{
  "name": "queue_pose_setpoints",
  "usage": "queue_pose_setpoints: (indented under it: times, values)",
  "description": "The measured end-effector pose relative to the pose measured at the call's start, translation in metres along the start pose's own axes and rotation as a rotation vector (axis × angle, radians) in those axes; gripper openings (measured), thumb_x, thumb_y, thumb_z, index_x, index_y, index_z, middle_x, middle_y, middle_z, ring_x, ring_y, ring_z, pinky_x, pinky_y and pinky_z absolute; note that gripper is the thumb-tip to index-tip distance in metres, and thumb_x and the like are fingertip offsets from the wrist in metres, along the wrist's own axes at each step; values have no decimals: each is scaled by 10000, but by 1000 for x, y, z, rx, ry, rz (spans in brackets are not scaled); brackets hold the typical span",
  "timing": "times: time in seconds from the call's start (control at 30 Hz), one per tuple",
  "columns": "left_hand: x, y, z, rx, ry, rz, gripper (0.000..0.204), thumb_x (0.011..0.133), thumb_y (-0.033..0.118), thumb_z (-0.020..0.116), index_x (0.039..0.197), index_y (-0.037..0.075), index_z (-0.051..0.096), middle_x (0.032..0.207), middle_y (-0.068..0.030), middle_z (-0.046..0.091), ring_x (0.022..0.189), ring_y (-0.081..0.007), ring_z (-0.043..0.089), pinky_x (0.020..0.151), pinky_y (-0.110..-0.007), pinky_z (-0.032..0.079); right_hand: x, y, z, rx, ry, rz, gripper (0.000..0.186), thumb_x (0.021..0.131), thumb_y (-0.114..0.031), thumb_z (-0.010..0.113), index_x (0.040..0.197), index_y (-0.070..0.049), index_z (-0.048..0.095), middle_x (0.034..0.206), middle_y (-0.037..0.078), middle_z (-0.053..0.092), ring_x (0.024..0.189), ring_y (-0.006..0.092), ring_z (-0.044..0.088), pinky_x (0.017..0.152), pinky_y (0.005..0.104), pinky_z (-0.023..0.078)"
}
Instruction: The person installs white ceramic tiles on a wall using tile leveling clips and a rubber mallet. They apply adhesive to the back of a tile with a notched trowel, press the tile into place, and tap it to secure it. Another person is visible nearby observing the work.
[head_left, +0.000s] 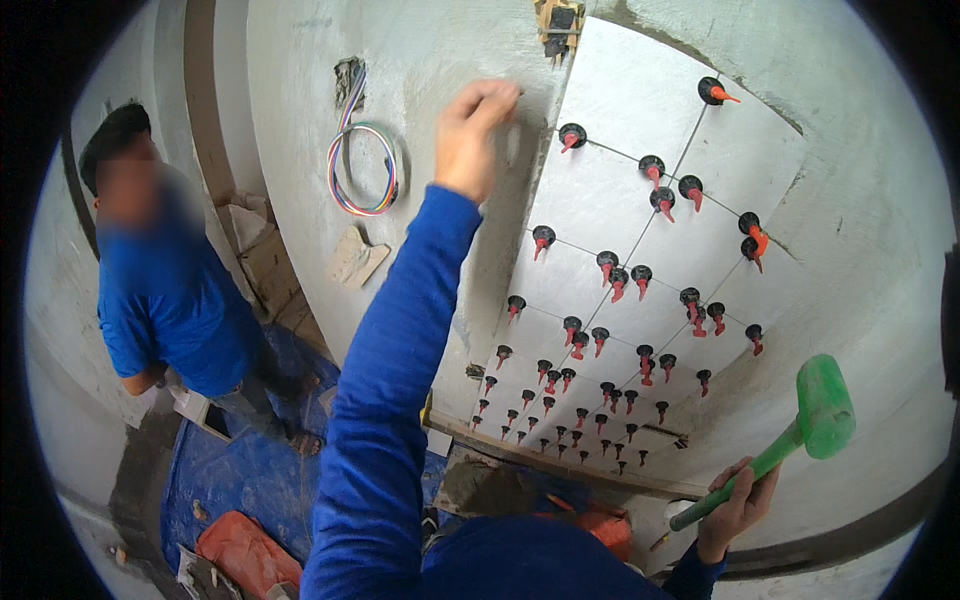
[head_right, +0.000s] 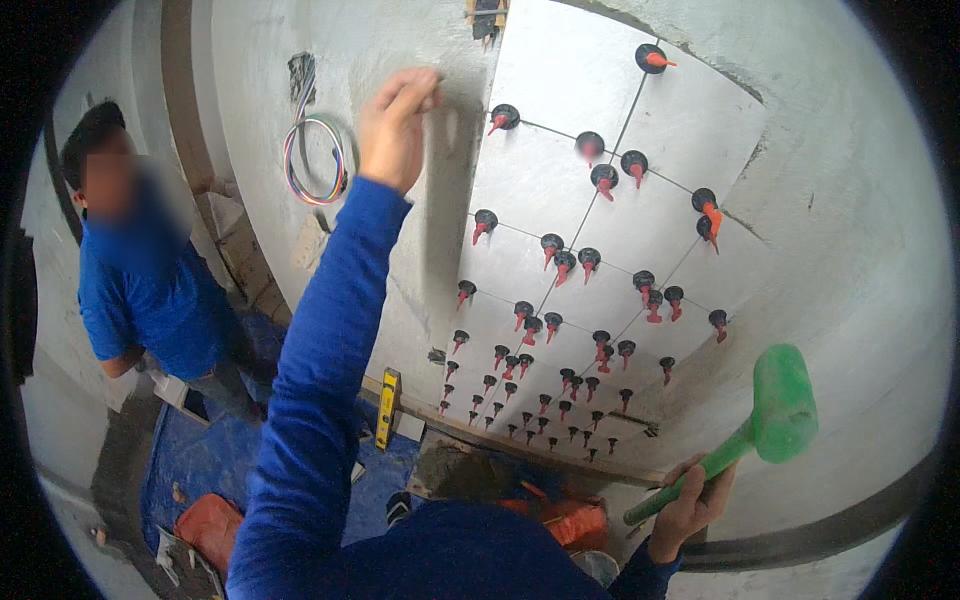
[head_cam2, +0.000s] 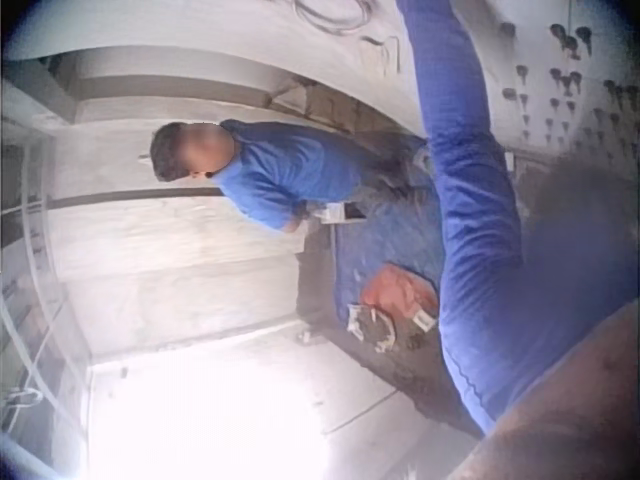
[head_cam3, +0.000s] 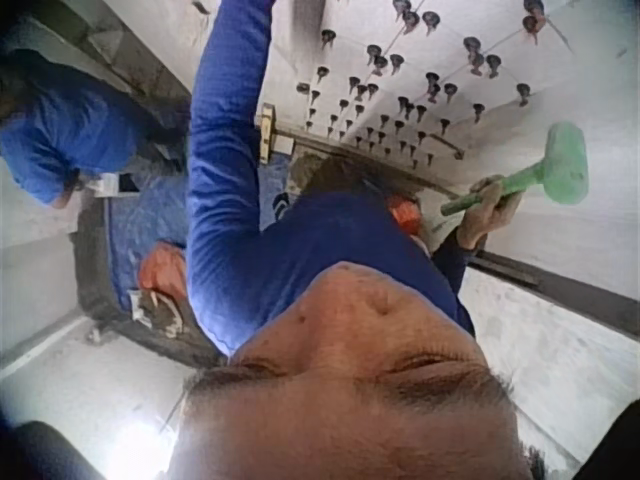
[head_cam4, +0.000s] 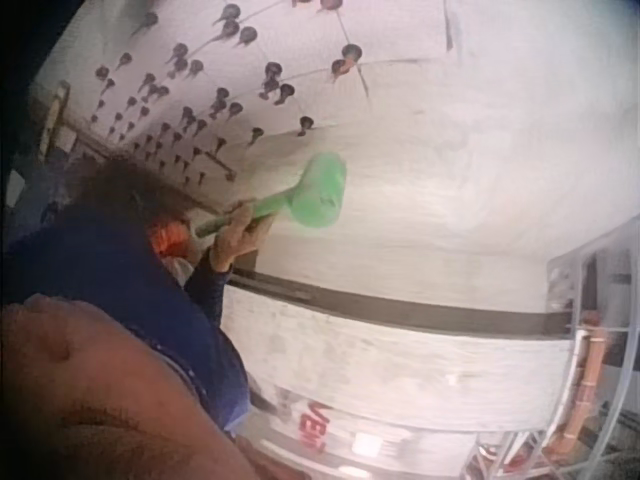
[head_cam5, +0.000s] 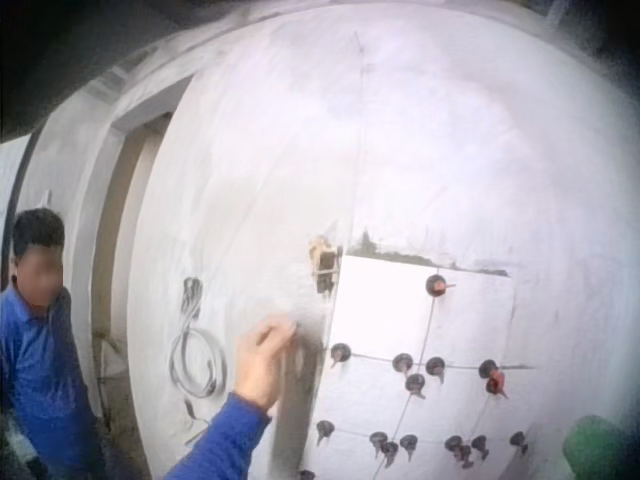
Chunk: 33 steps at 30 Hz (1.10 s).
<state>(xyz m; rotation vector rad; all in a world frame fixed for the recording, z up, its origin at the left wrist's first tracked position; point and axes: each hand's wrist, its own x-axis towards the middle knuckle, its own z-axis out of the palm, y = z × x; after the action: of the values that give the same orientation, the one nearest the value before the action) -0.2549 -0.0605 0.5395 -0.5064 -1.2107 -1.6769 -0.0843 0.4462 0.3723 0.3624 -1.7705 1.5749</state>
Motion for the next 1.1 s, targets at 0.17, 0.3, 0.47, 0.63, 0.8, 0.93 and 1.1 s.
queue_pose_setpoints:
  times: [0.17,0.3,0.47,0.63,0.8,0.93,1.1]
  values:
    - [-139,5,-51,139,185,-38,161,966,162,703,997,5,714,943,-40,673,902,-139,585,840,-301,448,-9,13,0,-75,-21,23,353,1054,-61,557,1384,54,507,903,73,567,628,123,543,535,279,477]
    - [-246,-15,-69,371,270,-398,176,999,167,689,954,-2,708,911,7,662,892,-89,565,818,-260,465,-15,10,15,-101,-26,108,229,1045,-45,560,1254,46,545,890,69,572,611,113,540,511,278,467]
    - [-330,-24,-83,387,283,-557,208,1002,193,714,939,-5,702,896,10,652,848,-95,568,787,-264,461,-11,8,32,-44,-82,115,300,1036,-53,578,1311,57,535,820,40,567,577,104,531,490,276,457]
    - [-389,-23,-115,399,335,-609,193,998,181,732,933,2,699,878,22,650,840,-77,561,782,-257,457,-12,9,38,-48,-103,72,385,1024,-51,591,1384,63,516,802,30,575,577,95,529,492,276,453]
    - [-449,-23,-152,382,406,-687,115,989,119,728,942,19,699,892,10,668,849,-86,585,803,-267,479,-16,8,53,-165,-82,121,385,1009,-48,610,1372,52,526,818,26,602,599,87,543,521,263,461]
    - [-490,-23,-164,443,417,-742,116,977,102,730,911,13,696,870,-4,671,825,-91,582,775,-268,483,-19,15,67,-92,-135,104,340,978,-69,668,1291,39,587,830,37,625,638,97,565,563,285,475]
    - [-398,-24,-151,664,364,-607,168,959,110,732,879,-24,668,783,-28,636,771,-103,545,729,-298,478,-31,23,78,-309,-368,46,302,928,-106,748,1192,11,658,900,118,703,725,180,661,673,361,541]
